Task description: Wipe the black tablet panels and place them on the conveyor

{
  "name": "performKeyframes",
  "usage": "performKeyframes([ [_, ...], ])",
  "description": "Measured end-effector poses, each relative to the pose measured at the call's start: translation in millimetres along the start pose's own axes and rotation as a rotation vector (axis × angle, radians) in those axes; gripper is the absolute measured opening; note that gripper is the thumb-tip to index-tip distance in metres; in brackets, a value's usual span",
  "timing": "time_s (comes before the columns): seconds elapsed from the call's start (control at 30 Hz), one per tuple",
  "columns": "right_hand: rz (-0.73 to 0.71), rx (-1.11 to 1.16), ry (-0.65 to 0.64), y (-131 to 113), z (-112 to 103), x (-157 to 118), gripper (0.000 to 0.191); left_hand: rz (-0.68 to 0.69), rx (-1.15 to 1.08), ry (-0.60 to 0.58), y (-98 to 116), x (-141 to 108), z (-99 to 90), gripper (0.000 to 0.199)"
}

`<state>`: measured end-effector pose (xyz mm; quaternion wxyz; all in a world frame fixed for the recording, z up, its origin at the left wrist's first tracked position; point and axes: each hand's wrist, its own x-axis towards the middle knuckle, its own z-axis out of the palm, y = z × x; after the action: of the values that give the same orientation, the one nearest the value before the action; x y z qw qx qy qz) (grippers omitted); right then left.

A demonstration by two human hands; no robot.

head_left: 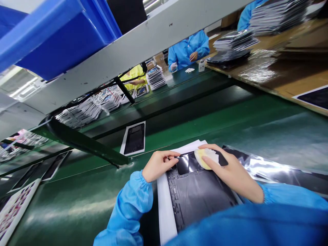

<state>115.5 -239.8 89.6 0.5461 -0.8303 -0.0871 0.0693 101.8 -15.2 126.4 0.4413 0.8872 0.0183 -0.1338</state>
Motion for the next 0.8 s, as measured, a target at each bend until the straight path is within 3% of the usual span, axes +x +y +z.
performKeyframes([
  [0.8,-0.144,-0.111,-0.012,3.8,4.8,-2.5,0.037,-0.032,-0.07,-0.063,-2.5,3.7,-0.5,0.034],
])
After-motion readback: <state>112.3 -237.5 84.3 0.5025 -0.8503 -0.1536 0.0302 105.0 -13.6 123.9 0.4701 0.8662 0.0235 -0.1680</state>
